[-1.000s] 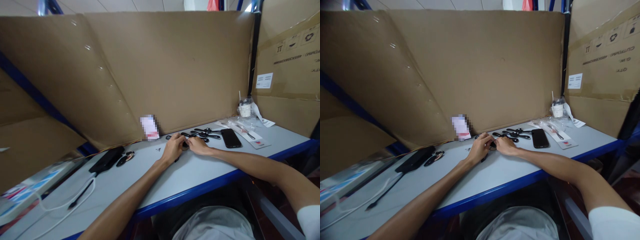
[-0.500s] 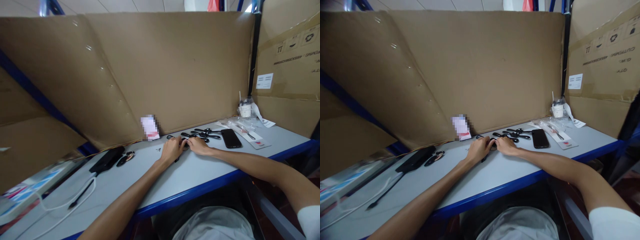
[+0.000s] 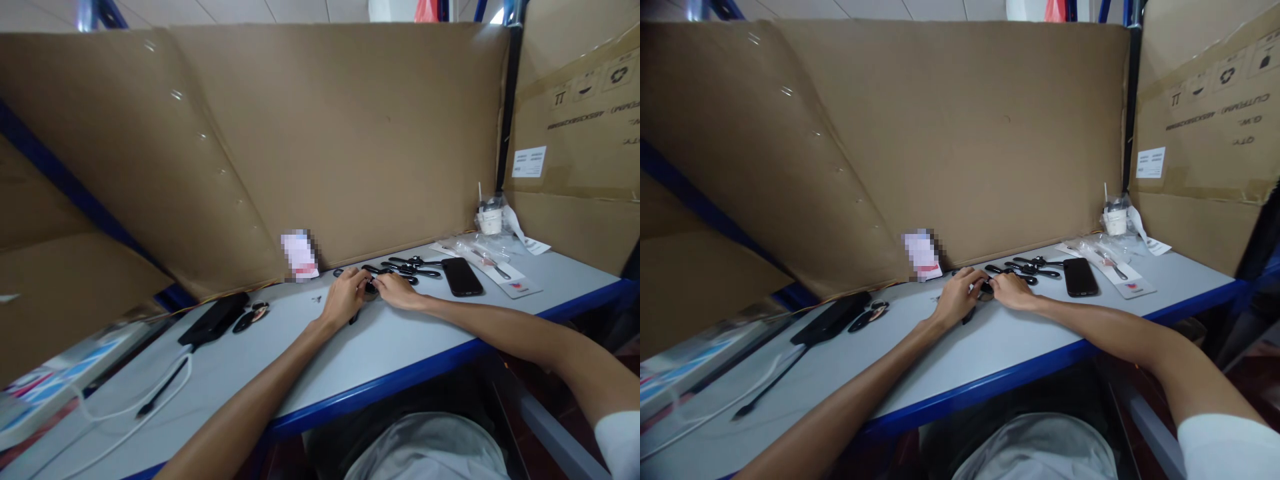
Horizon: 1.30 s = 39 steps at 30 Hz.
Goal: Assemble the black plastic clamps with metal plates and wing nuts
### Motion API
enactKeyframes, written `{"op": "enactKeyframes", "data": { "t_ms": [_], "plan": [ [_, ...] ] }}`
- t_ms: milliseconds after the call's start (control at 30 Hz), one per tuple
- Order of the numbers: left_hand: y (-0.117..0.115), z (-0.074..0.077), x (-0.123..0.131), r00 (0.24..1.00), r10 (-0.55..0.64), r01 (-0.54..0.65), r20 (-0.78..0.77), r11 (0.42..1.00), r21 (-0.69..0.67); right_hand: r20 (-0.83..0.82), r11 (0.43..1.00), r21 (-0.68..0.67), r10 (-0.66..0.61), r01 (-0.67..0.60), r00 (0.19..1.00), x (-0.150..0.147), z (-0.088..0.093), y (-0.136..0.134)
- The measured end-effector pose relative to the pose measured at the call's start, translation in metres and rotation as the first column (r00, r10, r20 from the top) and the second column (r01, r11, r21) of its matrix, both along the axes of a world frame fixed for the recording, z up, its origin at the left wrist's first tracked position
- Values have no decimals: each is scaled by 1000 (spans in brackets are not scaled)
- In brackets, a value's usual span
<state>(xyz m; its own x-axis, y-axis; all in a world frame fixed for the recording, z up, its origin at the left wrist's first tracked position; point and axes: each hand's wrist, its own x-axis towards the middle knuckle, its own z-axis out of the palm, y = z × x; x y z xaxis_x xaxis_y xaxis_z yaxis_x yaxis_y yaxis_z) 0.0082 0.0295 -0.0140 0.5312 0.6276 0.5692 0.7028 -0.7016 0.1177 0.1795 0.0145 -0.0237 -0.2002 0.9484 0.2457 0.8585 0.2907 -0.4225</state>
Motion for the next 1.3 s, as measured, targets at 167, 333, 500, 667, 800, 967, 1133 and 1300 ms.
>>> {"op": "enactKeyframes", "data": {
  "t_ms": [167, 333, 500, 667, 800, 967, 1133, 1300],
  "plan": [
    [9, -6, 1, 944, 49, -37, 326, 998, -43, -108, 999, 30, -8, 11, 994, 0, -1, 4],
    [16, -8, 4, 726, 85, 185, 683, 932, -312, -345, 997, 68, -1, 26, 939, 0, -2, 11],
    [2, -2, 12, 629, 203, 439, 750, 704, -558, -589, 994, 111, 60, 7, 806, 0, -5, 14],
    [-10, 1, 15, 574, 235, 629, 784, 488, -606, -735, 992, 9, 94, -129, 671, -5, -5, 8],
    [-8, 2, 13, 543, 213, 656, 813, 497, -568, -876, 960, -113, 26, -258, 482, -9, 3, -2],
    [-6, -1, 14, 557, 160, 636, 815, 548, -543, -921, 940, -169, -43, -297, 388, -7, 10, -7],
    [-4, -7, 17, 564, 188, 575, 804, 610, -546, -913, 939, -184, -53, -290, 405, -8, 10, -7],
    [-3, -8, 22, 520, 222, 519, 825, 684, -512, -923, 944, -215, -113, -250, 368, -15, 14, -7]
  ]
}}
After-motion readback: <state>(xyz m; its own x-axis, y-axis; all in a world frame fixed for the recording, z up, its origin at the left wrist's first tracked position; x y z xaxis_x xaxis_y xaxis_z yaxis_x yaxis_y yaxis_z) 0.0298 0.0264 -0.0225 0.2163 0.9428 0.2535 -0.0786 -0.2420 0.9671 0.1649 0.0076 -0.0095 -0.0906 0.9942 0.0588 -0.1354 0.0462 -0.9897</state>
